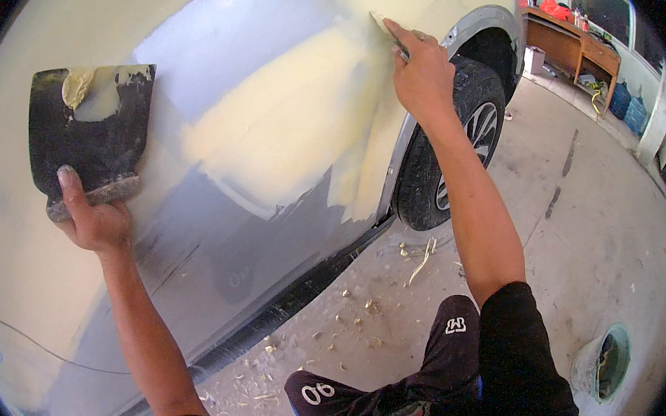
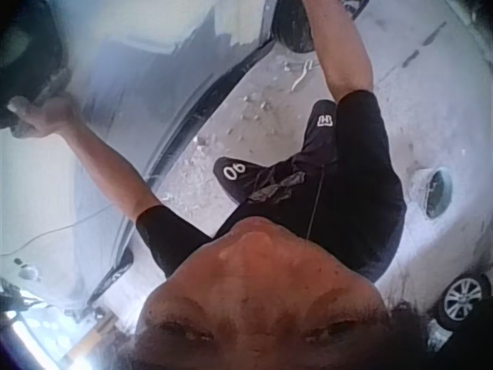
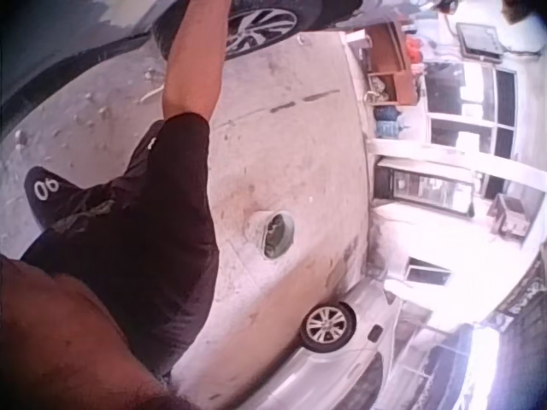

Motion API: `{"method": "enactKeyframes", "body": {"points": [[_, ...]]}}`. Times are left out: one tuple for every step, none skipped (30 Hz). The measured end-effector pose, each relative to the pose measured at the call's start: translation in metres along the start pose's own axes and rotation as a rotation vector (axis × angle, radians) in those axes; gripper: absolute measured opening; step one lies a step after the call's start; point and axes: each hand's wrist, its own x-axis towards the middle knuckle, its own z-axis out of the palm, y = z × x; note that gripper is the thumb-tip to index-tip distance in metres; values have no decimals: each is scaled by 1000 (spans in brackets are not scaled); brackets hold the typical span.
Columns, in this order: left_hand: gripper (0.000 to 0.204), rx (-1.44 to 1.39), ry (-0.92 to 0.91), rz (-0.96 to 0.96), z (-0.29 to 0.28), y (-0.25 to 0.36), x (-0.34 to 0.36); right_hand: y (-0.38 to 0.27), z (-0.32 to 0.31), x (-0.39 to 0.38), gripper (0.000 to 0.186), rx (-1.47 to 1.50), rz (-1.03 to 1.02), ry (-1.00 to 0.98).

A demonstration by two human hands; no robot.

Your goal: The person mixes a yellow substance into a grey compound using a putty knife and applies the mixture to the side panel of a silver car. They smooth the filler over the surface and check the texture with their hand.

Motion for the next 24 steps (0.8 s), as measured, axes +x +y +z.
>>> {"method": "enactKeyframes", "body": {"points": [[27,-10,-1,-5,0,2,0,-4,1,-6,44,2,-10,-12],[28,-20,-1,-9,0,2,-1,-8,2,-14,45,3,-20,-24],[29,-35,-4,-17,2,2,-2,-12,1,-23,46,0,-27,-34],[30,-12,17,-4,2,3,-1,-15,1,-32,47,13,-36,-36],[31,11,37,9,3,3,0,-19,2,-42,49,27,-45,-39],[32,36,60,22,2,2,-1,-22,2,-51,51,41,-57,-43],[32,114,129,65,-2,-2,0,-25,1,-60,53,51,-62,-58],[32,146,86,77,-9,-3,2,-27,1,-68,56,62,-67,-74],[32,169,41,85,-13,-3,4,-28,-2,-75,58,65,-71,-86],[32,198,-2,96,-17,-4,6,-31,-3,-84,59,68,-85,-93],[34,219,-3,138,-19,-4,8,-33,-3,-93,59,71,-99,-99],[37,241,-3,179,-21,-5,9,-35,-2,-103,60,75,-113,-106],[41,268,6,226,-24,-8,9,-37,-1,-112,62,94,-116,-122],[44,294,15,275,-27,-10,11,-38,0,-121,63,113,-119,-138],[48,327,33,331,-30,-13,14,-39,1,-129,65,134,-123,-154],[52,369,38,385,-33,-14,15,-39,2,-137,66,137,-125,-172],[55,410,45,439,-36,-16,17,-40,4,-144,66,141,-128,-190],[57,457,38,488,-38,-18,18,-39,5,-152,67,142,-130,-208],[60,504,31,536,-40,-20,19,-38,8,-160,70,164,-120,-216],[57,623,12,623,-41,-21,20,-36,11,-168,73,186,-109,-225],[53,742,0,719,-42,-18,21,-37,14,-175,76,214,-99,-233],[45,933,-26,852,-44,-14,22,-37,16,-182,76,220,-98,-241],[37,1125,-55,984,-46,-8,22,-37,18,-190,77,227,-96,-249],[47,1053,-91,976,-54,-7,31,-37,20,-197,77,228,-95,-254]]}}
